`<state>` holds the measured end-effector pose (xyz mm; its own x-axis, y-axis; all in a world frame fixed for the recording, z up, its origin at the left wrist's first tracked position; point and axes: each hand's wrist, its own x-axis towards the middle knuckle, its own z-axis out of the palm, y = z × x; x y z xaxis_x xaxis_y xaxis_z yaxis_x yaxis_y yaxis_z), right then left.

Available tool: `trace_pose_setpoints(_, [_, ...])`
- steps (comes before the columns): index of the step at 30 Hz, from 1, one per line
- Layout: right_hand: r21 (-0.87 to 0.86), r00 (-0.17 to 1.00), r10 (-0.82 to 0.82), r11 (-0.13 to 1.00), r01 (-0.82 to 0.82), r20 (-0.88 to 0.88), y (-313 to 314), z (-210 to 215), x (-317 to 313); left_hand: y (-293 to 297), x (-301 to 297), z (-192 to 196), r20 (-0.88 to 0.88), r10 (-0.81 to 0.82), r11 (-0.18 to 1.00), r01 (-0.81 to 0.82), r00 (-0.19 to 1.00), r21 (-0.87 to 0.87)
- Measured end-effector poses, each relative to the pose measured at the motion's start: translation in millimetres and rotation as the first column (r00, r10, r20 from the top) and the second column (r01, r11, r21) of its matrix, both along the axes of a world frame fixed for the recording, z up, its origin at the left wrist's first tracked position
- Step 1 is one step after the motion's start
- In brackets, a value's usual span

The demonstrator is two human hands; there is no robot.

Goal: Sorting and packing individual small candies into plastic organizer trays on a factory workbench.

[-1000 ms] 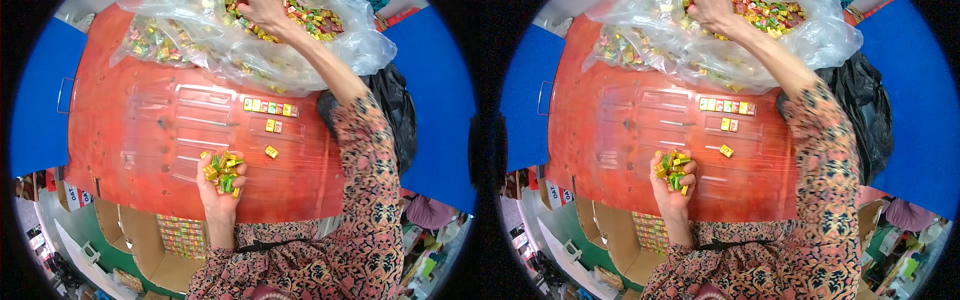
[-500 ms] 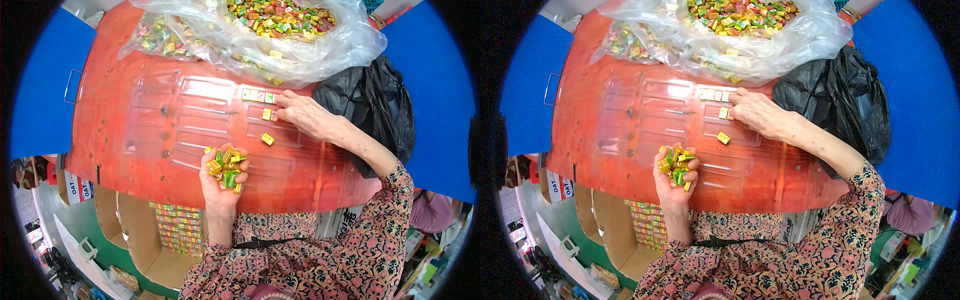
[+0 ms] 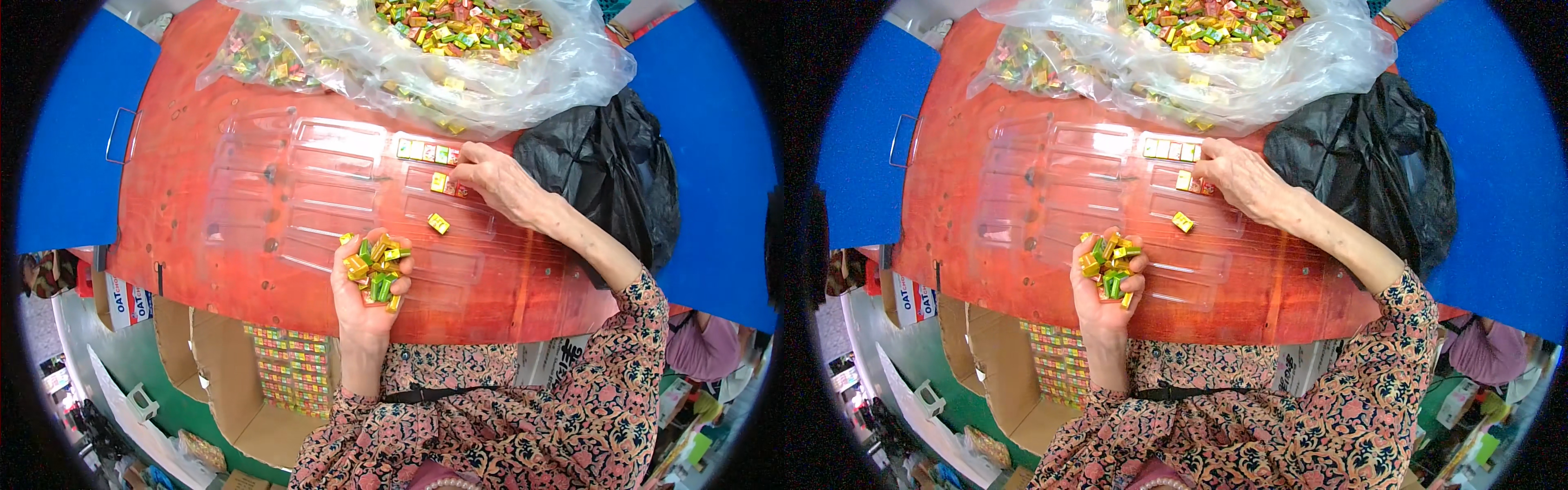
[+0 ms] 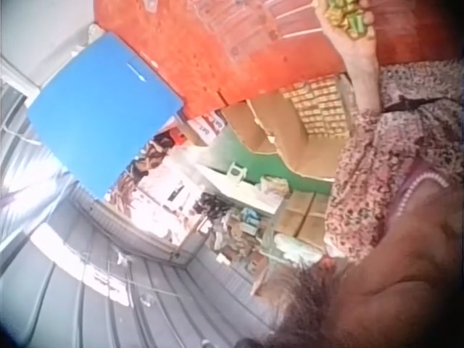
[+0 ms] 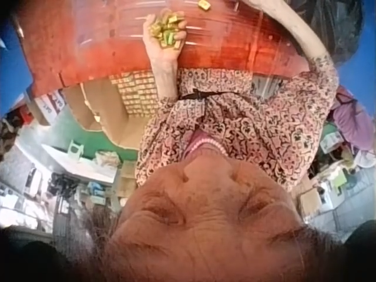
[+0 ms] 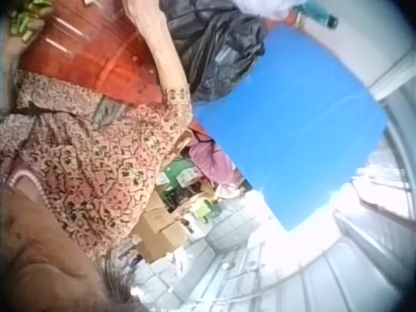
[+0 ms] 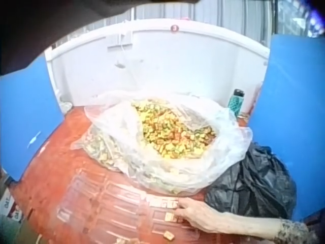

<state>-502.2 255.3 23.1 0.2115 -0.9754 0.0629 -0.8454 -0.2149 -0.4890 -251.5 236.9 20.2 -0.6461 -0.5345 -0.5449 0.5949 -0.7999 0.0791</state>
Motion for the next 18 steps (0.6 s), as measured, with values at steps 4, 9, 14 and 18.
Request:
trace_pose_setpoints(4, [-0.072, 0.991, 0.089, 0.993, -0.097, -0.104, 2.7, -4.9, 7.3, -1.1, -0.6, 0.7, 0.005, -0.004, 1.0, 0.004, 1.0, -0.004])
trace_pose_setpoints(9, [-0.093, 0.967, 0.149, 0.981, -0.171, -0.208, 3.5, -4.0, 6.1, -1.7, 3.7, -5.5, -0.079, -0.001, 1.0, 0.0, 0.997, -0.007])
trace_pose_setpoints(14, [-0.07, 0.977, 0.13, 0.987, -0.143, -0.168, 2.2, -0.5, 6.3, -0.7, 3.7, -6.9, -0.097, 0.002, 1.0, -0.002, 0.995, -0.004])
trace_pose_setpoints(18, [-0.07, 0.982, 0.108, 0.99, -0.12, -0.155, 2.7, -2.6, 6.1, -0.7, 3.0, -4.3, -0.108, 0.006, 1.0, -0.005, 0.994, 0.009])
